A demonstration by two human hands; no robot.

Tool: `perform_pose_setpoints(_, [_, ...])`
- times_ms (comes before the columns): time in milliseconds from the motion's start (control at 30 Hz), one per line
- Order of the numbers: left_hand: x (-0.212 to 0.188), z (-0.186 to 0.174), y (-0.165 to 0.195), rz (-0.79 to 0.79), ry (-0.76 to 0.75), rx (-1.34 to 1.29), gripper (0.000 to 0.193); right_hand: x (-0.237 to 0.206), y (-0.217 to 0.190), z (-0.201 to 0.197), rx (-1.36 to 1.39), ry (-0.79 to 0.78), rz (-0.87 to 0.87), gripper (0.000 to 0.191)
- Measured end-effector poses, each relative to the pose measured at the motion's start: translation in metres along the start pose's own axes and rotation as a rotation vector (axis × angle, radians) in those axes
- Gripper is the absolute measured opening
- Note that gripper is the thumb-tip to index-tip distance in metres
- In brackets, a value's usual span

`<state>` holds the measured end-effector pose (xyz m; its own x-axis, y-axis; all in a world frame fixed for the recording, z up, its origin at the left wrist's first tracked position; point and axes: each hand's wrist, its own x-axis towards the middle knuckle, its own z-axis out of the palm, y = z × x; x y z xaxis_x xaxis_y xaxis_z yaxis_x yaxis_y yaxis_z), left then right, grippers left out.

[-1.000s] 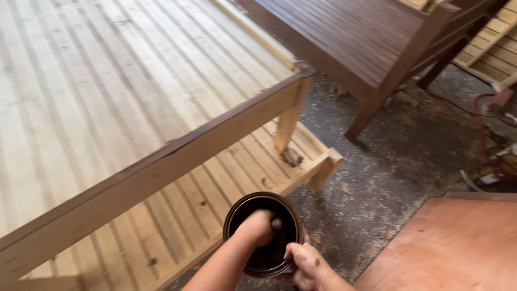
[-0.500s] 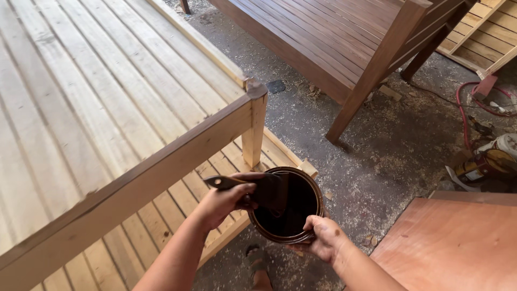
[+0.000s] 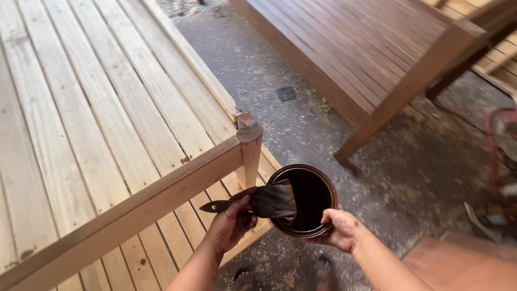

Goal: The person applies dark wood stain to a wooden bed frame using a paintbrush. They dip the brush into a can of stain and coat the side rails and legs of the bed, working methodically along the frame.

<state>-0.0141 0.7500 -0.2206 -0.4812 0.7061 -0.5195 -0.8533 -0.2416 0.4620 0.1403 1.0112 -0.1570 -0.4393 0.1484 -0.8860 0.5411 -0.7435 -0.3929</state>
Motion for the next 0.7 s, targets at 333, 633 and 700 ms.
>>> perform_pose_setpoints(333, [0.038, 0.048, -0.058, 0.199, 0.165, -0.224, 0.055, 0.084, -0.107, -0.037, -0.401, -0.051, 0.072, 0.065])
perform_pose_setpoints(633, [0.082, 0.060, -0.108, 0.534, 0.247, -0.297, 0.062, 0.133, -0.160, -0.035, -0.644, -0.164, 0.103, 0.061])
perform_pose_setpoints(700, [0.081, 0.057, -0.101, 0.587, 0.223, -0.251, 0.066, 0.145, -0.165, -0.032, -0.663, -0.210, 0.074, 0.063])
